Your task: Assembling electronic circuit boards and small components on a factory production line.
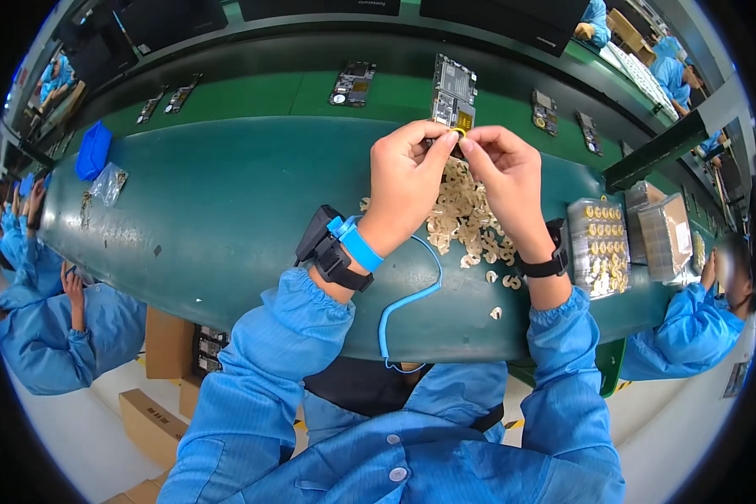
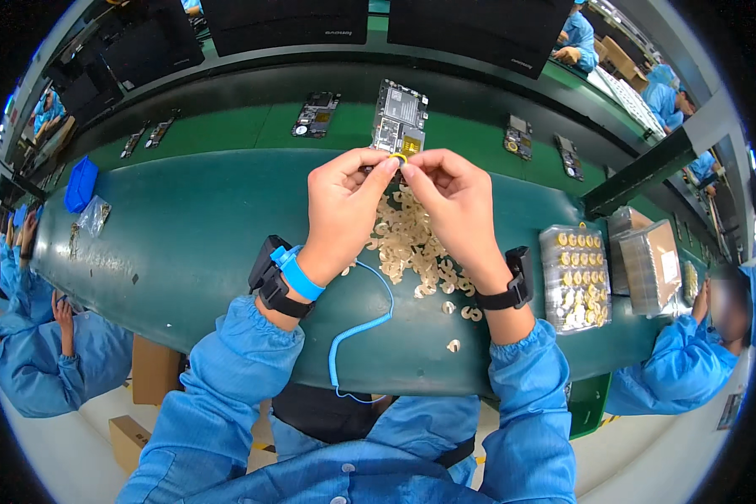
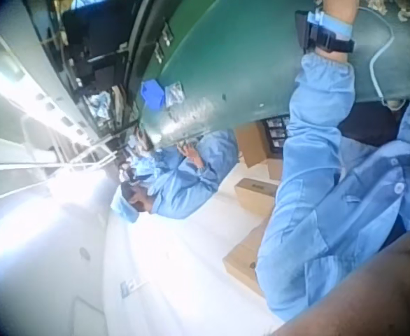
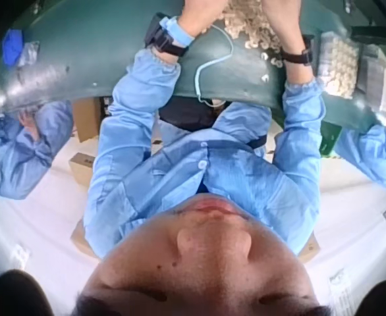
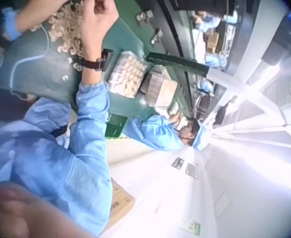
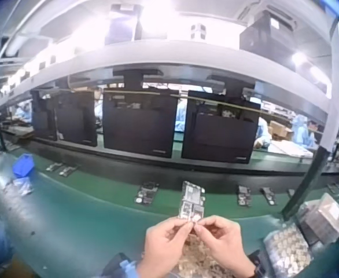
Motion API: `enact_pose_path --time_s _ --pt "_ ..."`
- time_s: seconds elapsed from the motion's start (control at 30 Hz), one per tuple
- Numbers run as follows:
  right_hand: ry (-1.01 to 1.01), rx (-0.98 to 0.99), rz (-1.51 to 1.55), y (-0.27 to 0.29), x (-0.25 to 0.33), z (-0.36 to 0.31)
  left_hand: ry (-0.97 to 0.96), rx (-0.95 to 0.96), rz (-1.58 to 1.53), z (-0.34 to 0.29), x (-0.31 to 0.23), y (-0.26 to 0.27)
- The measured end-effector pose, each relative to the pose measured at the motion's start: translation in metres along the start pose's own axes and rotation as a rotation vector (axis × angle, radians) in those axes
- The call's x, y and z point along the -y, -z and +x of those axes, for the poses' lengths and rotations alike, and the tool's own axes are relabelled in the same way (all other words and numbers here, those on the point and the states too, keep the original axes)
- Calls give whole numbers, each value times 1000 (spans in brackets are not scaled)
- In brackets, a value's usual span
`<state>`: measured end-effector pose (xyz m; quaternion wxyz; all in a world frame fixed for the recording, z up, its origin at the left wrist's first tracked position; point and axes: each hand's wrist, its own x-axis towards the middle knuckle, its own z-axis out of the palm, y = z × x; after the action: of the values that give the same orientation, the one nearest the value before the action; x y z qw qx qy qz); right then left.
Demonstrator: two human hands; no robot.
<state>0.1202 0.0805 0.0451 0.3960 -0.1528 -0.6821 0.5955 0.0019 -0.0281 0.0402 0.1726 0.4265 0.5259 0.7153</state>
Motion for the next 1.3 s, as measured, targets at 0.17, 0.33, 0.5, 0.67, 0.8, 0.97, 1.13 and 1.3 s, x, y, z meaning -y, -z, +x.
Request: enact_pose_path --time_s 0.17,0.33,0.5,0.67,0.8,0.97,1.13,1.3 --pt "179 76 -211 13 -10 -3 -5 35 69 1 4 3" --pt "302 84 -314 26 -7 0 -143 153 323 6 5 5" --pt "247 119 -274 28 -10 -2 -72 184 344 3 5 4" --pt "150 187 -219 27 -13 -2 37 144 296 2 6 6" --pt "101 189 -171 26 -12 -5 22 143 246 3 6 2" --pt "47 112 -85 18 -15 -8 3 77 229 1 12 1" --pt "53 95 -41 14 -15 -9 -15 129 198 -3 6 0" --pt "77 102 -27 23 -6 -9 14 81 109 3 5 2"
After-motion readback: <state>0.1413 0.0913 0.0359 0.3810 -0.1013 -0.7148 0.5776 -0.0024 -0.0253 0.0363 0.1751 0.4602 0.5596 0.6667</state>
